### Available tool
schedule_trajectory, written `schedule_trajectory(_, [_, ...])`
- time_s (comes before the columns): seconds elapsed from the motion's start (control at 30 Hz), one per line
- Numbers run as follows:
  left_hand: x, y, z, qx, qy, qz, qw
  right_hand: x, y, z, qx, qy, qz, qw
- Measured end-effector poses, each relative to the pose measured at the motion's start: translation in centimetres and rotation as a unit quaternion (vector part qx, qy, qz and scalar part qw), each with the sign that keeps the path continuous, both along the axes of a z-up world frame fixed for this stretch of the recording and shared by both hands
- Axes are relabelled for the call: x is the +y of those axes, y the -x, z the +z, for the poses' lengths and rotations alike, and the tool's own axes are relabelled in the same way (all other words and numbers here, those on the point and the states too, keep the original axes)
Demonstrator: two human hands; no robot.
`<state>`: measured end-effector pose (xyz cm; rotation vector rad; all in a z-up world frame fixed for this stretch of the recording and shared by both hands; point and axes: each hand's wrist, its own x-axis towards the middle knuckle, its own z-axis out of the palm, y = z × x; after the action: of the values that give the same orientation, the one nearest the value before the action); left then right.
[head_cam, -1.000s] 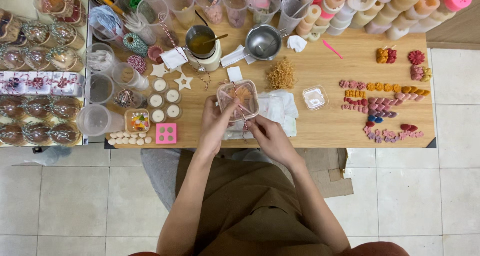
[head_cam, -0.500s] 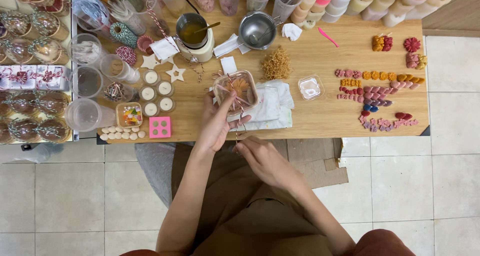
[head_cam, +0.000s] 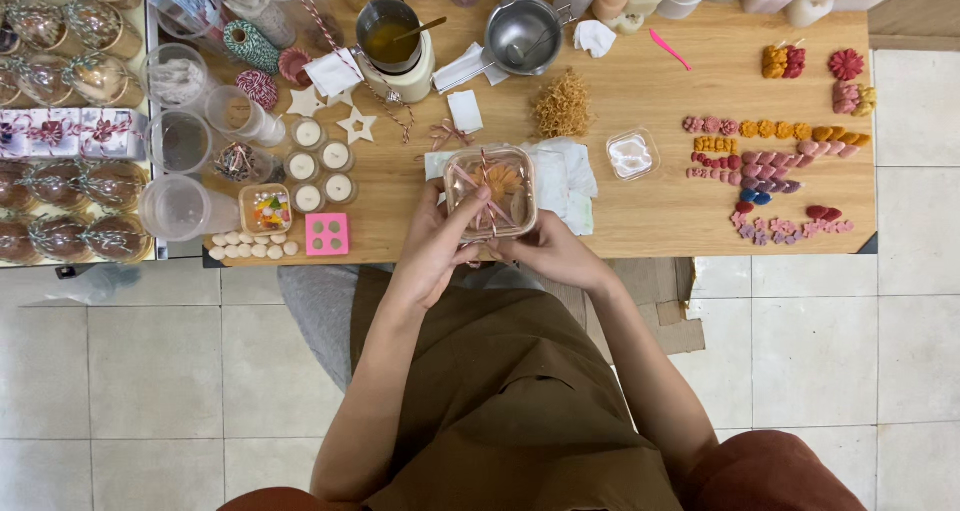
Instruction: The person assembles a small decorative gift box by placing a purple craft item into a clear plastic container, lining it with shredded paper, and securing it with a red-and-white string.
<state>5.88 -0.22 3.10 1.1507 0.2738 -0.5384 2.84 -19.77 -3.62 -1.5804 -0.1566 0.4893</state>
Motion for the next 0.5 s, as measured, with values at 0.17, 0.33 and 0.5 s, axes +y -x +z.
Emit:
schedule_trajectory(0.17, [1.7,0.4,0.9,0.033,-0.042,-0.046,0.998,-2.9,-1.0,-1.5,0.074,-0.026,0.075,0.994])
schedule_trajectory(0.33, [2.0,1.0,0.4,0.032,-0.055,-0.098,0.993,-4.1,-1.2,-0.8,0.163,-0.04,0.07,0.983])
schedule_trajectory(0.5, [1.4,1.5,-0.8,0.034,-0.119,-0.104,0.987,-3.2,-1.0,0.2,0.237,-0.13,0.002,0.963])
